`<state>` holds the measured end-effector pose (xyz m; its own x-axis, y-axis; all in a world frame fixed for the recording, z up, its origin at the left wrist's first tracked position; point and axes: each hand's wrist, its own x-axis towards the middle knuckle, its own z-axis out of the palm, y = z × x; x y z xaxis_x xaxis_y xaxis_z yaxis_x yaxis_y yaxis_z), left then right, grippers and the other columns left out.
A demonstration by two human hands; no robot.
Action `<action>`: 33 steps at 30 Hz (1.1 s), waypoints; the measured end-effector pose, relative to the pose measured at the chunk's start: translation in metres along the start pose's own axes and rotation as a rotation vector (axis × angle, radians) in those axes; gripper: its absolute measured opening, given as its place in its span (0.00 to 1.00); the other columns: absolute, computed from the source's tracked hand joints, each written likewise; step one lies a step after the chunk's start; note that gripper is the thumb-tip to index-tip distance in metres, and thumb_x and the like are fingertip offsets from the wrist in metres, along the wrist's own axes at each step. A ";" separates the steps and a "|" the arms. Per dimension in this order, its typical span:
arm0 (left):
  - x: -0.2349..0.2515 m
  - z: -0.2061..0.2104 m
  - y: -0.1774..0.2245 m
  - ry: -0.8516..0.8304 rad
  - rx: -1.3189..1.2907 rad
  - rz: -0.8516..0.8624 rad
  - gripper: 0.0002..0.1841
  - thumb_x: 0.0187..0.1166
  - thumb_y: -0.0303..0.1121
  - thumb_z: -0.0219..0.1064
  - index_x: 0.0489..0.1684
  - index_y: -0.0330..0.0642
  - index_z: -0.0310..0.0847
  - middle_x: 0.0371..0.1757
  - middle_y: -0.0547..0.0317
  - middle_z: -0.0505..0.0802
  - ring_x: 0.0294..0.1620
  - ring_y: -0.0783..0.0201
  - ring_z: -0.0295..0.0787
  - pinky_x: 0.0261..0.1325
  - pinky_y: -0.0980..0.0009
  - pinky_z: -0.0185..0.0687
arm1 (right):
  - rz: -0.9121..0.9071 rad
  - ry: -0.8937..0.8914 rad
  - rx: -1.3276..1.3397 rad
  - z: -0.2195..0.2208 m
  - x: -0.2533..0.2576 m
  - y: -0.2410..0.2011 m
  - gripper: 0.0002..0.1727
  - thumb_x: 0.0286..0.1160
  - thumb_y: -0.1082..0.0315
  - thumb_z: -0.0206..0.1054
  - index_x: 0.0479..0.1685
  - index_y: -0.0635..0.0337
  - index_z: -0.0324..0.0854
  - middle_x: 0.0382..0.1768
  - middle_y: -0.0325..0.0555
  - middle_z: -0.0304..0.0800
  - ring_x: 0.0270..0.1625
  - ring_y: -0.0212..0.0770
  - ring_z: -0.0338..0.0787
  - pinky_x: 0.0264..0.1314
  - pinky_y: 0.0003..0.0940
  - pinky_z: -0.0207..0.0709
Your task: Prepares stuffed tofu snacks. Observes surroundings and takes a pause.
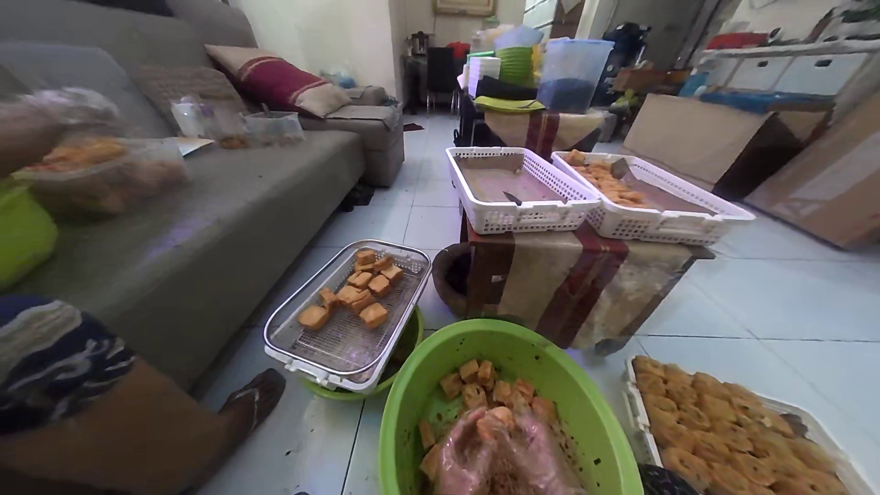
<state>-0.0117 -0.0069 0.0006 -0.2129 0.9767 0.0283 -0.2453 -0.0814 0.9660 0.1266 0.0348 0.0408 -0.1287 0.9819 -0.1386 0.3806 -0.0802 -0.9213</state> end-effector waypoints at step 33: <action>0.023 -0.024 -0.002 0.258 0.387 0.043 0.22 0.75 0.40 0.75 0.64 0.39 0.86 0.61 0.49 0.92 0.55 0.60 0.92 0.60 0.61 0.89 | 0.392 -0.230 0.490 0.013 0.053 0.009 0.21 0.93 0.56 0.52 0.62 0.62 0.83 0.52 0.47 0.92 0.54 0.40 0.90 0.58 0.41 0.84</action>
<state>-0.0389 0.0107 -0.0069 -0.4552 0.8888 0.0532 0.1294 0.0069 0.9916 0.1107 0.0842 0.0207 -0.2786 0.8069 -0.5208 -0.0139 -0.5456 -0.8379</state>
